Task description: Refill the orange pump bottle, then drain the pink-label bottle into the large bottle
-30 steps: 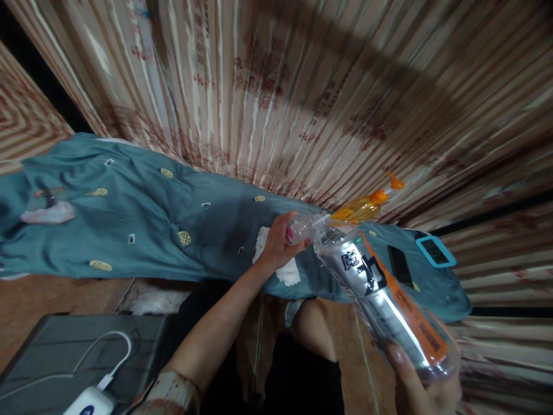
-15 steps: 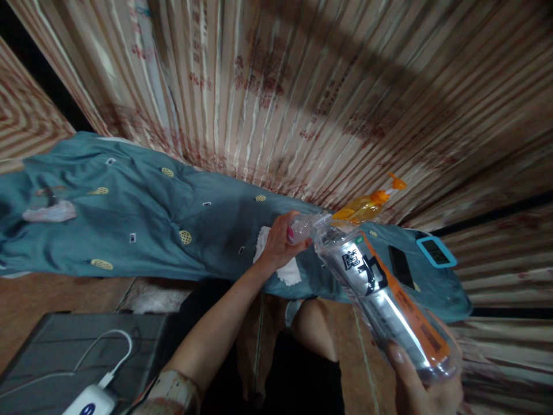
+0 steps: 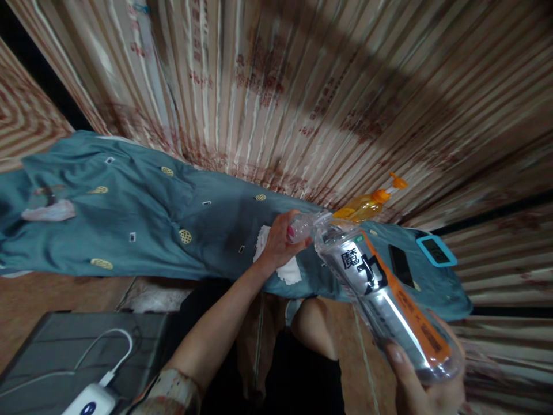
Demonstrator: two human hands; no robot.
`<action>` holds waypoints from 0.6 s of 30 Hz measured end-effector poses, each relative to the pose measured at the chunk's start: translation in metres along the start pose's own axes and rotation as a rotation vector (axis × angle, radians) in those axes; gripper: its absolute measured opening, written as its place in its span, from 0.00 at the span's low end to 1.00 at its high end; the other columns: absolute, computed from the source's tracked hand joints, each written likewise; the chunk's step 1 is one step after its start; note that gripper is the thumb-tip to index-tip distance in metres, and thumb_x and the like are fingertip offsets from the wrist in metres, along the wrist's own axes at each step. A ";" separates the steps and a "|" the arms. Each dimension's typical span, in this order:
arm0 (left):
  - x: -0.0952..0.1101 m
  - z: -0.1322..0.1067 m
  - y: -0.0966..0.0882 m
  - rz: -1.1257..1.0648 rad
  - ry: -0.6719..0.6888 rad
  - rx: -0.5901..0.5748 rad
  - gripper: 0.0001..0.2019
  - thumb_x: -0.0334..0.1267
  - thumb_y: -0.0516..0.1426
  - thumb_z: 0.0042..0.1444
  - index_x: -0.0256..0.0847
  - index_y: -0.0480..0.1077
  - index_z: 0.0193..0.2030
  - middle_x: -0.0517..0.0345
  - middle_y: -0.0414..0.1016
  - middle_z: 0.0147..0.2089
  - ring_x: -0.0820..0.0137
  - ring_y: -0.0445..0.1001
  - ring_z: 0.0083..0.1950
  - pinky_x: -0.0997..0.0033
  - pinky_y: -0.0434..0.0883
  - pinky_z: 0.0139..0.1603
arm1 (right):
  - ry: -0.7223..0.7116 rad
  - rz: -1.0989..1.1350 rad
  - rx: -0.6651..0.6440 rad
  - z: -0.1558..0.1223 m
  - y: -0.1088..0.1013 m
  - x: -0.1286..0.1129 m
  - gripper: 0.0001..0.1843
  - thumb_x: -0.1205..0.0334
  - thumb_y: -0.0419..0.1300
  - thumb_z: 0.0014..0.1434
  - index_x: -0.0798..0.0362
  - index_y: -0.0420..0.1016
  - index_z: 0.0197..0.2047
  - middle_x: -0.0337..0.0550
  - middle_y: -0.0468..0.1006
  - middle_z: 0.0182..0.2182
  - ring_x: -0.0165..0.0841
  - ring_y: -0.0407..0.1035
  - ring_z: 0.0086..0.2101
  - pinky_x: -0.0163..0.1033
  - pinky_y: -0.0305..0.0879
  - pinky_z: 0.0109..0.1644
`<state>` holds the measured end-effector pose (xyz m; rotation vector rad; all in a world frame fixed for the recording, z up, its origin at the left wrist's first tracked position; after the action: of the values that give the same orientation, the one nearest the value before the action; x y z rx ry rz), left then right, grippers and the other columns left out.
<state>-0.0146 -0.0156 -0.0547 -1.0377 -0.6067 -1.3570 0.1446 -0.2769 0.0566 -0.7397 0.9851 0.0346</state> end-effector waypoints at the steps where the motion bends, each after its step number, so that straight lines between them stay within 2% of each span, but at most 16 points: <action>1: 0.000 0.000 0.000 -0.007 -0.005 -0.001 0.36 0.51 0.72 0.58 0.44 0.67 0.69 0.44 0.79 0.64 0.51 0.79 0.64 0.48 0.77 0.67 | -0.001 -0.007 0.000 0.000 0.000 0.001 0.68 0.23 0.72 0.50 0.62 0.60 0.78 0.70 0.68 0.69 0.66 0.67 0.65 0.74 0.55 0.73; 6: 0.001 0.001 -0.001 -0.034 -0.007 -0.011 0.36 0.52 0.73 0.58 0.45 0.67 0.69 0.45 0.79 0.64 0.51 0.80 0.63 0.47 0.77 0.68 | 0.000 0.019 0.005 0.000 -0.001 0.007 0.71 0.23 0.74 0.46 0.62 0.60 0.78 0.71 0.68 0.69 0.69 0.66 0.66 0.77 0.55 0.73; 10: 0.001 0.001 0.000 -0.010 -0.015 -0.008 0.36 0.52 0.72 0.59 0.43 0.67 0.69 0.44 0.80 0.62 0.51 0.80 0.62 0.47 0.78 0.67 | -0.025 0.011 -0.005 0.000 -0.001 0.010 0.68 0.24 0.73 0.48 0.59 0.60 0.78 0.68 0.69 0.68 0.67 0.66 0.66 0.77 0.55 0.73; 18: -0.003 0.000 0.002 -0.024 0.020 0.011 0.38 0.53 0.72 0.58 0.42 0.66 0.69 0.42 0.78 0.65 0.51 0.79 0.65 0.46 0.76 0.69 | -0.047 0.041 -0.010 0.000 0.000 0.017 0.66 0.28 0.75 0.48 0.57 0.60 0.78 0.68 0.68 0.69 0.69 0.63 0.69 0.79 0.53 0.73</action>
<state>-0.0132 -0.0137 -0.0579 -1.0091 -0.6127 -1.3819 0.1545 -0.2815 0.0439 -0.7248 0.9556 0.0922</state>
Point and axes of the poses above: each hand's wrist, its own z-axis towards the middle knuckle, its own y-axis out of the palm, x = y × z, the point moved 3 cm from there along z, towards the middle knuckle
